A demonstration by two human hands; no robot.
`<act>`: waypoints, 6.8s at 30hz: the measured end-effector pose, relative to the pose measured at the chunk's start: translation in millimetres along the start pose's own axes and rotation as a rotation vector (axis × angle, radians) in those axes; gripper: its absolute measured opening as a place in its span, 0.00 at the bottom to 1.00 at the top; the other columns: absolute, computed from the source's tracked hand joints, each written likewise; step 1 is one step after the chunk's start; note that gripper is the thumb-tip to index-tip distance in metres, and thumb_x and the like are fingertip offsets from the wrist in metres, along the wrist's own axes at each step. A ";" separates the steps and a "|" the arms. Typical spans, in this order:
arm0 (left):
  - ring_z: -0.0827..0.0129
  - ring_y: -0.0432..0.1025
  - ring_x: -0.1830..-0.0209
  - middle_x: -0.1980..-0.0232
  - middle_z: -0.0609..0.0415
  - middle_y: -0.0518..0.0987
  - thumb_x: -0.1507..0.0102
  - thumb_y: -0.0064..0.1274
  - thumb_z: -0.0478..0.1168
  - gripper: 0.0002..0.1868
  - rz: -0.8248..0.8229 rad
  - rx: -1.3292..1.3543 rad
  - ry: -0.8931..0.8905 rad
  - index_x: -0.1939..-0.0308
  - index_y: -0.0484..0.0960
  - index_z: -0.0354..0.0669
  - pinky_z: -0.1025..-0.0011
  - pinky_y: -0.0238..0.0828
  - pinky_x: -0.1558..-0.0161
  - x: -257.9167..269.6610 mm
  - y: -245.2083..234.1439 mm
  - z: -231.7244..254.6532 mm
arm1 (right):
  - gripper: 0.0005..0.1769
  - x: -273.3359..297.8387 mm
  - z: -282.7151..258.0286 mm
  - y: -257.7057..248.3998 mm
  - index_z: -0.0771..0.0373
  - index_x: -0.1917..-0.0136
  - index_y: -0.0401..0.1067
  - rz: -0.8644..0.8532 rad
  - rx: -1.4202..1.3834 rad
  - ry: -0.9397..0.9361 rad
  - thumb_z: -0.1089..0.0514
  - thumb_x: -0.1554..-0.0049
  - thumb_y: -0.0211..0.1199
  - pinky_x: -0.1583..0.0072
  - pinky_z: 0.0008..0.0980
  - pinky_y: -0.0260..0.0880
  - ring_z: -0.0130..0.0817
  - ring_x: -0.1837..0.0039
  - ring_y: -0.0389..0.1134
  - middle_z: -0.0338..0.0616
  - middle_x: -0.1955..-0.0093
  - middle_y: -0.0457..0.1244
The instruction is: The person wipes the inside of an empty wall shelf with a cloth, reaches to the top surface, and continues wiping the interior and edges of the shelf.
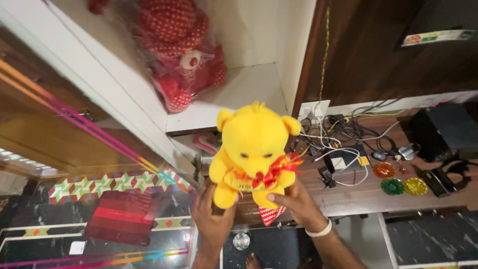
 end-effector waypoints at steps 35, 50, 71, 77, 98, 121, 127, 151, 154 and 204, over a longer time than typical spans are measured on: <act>0.45 0.71 0.33 0.33 0.38 0.74 0.46 0.69 0.36 0.33 -0.727 0.470 0.225 0.37 0.75 0.36 0.58 0.70 0.37 123.4 279.9 135.3 | 0.29 236.2 -2.1 -268.3 0.69 0.36 0.71 1.050 0.196 0.067 0.69 0.52 0.72 0.41 0.35 0.74 0.33 0.41 0.72 0.44 0.42 0.71; 0.39 0.55 0.21 0.21 0.32 0.57 0.42 0.67 0.38 0.44 -1.179 0.725 0.307 0.24 0.62 0.42 0.54 0.60 0.28 176.7 389.3 265.2 | 0.26 339.5 -123.9 -391.4 0.69 0.38 0.71 1.332 0.223 -0.231 0.75 0.51 0.57 0.39 0.36 0.74 0.37 0.41 0.73 0.47 0.42 0.70; 0.52 0.60 0.22 0.20 0.41 0.59 0.43 0.64 0.38 0.48 -1.507 0.745 -0.114 0.23 0.56 0.45 0.59 0.68 0.31 235.8 515.4 263.9 | 0.42 364.1 -76.8 -679.6 0.54 0.25 0.57 1.727 0.000 -0.399 0.74 0.49 0.64 0.63 0.32 0.71 0.38 0.49 0.73 0.45 0.41 0.67; 0.52 0.61 0.24 0.23 0.40 0.62 0.43 0.65 0.37 0.49 -1.552 0.757 -0.273 0.22 0.55 0.43 0.57 0.65 0.30 263.6 563.5 249.4 | 0.50 326.9 -37.9 -718.8 0.56 0.19 0.48 1.626 -0.063 -0.533 0.79 0.48 0.61 0.45 0.35 0.76 0.42 0.41 0.72 0.56 0.36 0.66; 0.50 0.65 0.26 0.28 0.31 0.65 0.43 0.64 0.41 0.49 -1.611 0.596 -0.413 0.21 0.54 0.47 0.59 0.69 0.32 284.3 556.2 236.2 | 0.39 299.1 -66.3 -718.0 0.60 0.26 0.57 1.432 0.300 -0.296 0.61 0.45 0.73 0.45 0.32 0.76 0.38 0.39 0.71 0.49 0.36 0.66; 0.49 0.63 0.28 0.20 0.39 0.57 0.42 0.64 0.38 0.49 -1.352 0.834 -0.570 0.21 0.55 0.46 0.59 0.69 0.37 290.2 557.8 165.6 | 0.20 283.9 -0.1 -536.5 0.65 0.34 0.69 1.382 0.727 -0.535 0.71 0.40 0.62 0.38 0.28 0.68 0.30 0.40 0.67 0.46 0.43 0.66; 0.64 0.73 0.44 0.40 0.45 0.76 0.40 0.63 0.36 0.44 -1.190 0.918 -0.535 0.22 0.59 0.41 0.69 0.73 0.43 254.6 531.0 144.8 | 0.29 183.2 29.4 -419.0 0.66 0.30 0.66 0.998 0.621 -0.381 0.71 0.46 0.59 0.39 0.33 0.71 0.34 0.38 0.69 0.47 0.36 0.66; 0.66 0.76 0.46 0.45 0.50 0.78 0.37 0.60 0.36 0.33 -0.545 0.521 -0.492 0.29 0.68 0.43 0.71 0.75 0.47 56.2 206.8 16.7 | 0.37 -4.4 75.1 -112.5 0.64 0.25 0.59 0.126 0.635 -0.227 0.73 0.47 0.57 0.37 0.35 0.70 0.39 0.32 0.67 0.52 0.32 0.64; 0.67 0.76 0.46 0.44 0.51 0.79 0.37 0.58 0.35 0.29 -0.484 0.589 -0.471 0.31 0.71 0.41 0.70 0.77 0.48 27.1 177.4 5.7 | 0.39 -18.2 61.5 -80.5 0.62 0.24 0.57 0.057 0.630 -0.203 0.74 0.48 0.58 0.39 0.34 0.71 0.38 0.32 0.67 0.51 0.31 0.63; 0.42 0.60 0.25 0.28 0.32 0.66 0.42 0.65 0.46 0.46 0.189 0.027 -0.175 0.26 0.60 0.32 0.55 0.54 0.25 -198.7 52.0 -118.6 | 0.39 -325.3 -40.9 10.8 0.60 0.27 0.63 0.161 0.427 -0.165 0.68 0.51 0.68 0.46 0.38 0.71 0.35 0.46 0.69 0.42 0.47 0.67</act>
Point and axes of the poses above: each hand's wrist, its own x-axis away from the middle knuckle, its own y-axis out of the palm, z = x × y, the point moved 8 cm from there along -x, towards the middle knuckle
